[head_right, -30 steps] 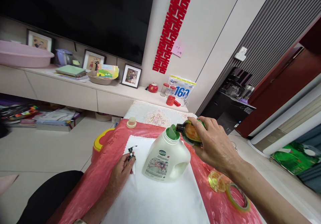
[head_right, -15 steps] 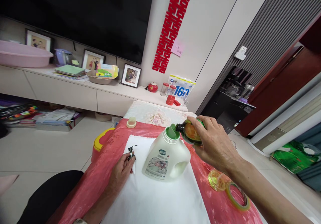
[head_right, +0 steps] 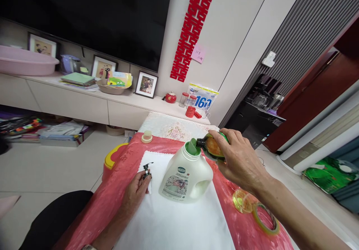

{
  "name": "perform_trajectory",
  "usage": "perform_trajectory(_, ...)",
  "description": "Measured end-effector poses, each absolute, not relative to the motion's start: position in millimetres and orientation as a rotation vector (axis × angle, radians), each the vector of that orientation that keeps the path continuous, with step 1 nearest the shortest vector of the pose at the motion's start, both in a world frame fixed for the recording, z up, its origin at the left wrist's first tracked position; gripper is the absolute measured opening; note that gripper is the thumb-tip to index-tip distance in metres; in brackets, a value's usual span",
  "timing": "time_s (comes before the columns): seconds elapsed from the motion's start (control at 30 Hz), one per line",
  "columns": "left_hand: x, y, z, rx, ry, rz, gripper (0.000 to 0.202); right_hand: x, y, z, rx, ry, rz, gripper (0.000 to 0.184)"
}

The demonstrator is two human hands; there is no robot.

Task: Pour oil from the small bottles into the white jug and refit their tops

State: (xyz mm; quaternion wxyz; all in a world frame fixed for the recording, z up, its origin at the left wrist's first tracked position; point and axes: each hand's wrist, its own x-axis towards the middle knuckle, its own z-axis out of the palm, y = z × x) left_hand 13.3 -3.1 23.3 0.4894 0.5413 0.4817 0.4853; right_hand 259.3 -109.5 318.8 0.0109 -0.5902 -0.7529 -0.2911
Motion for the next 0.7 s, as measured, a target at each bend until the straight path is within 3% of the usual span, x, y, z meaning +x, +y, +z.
perform_trajectory(0.7, 13.3, -3.1, 20.9, 1.299, 1.151, 1.2, 0.046, 262.1, -109.1, 319.8, -1.821, -2.351, -1.006, 0.064)
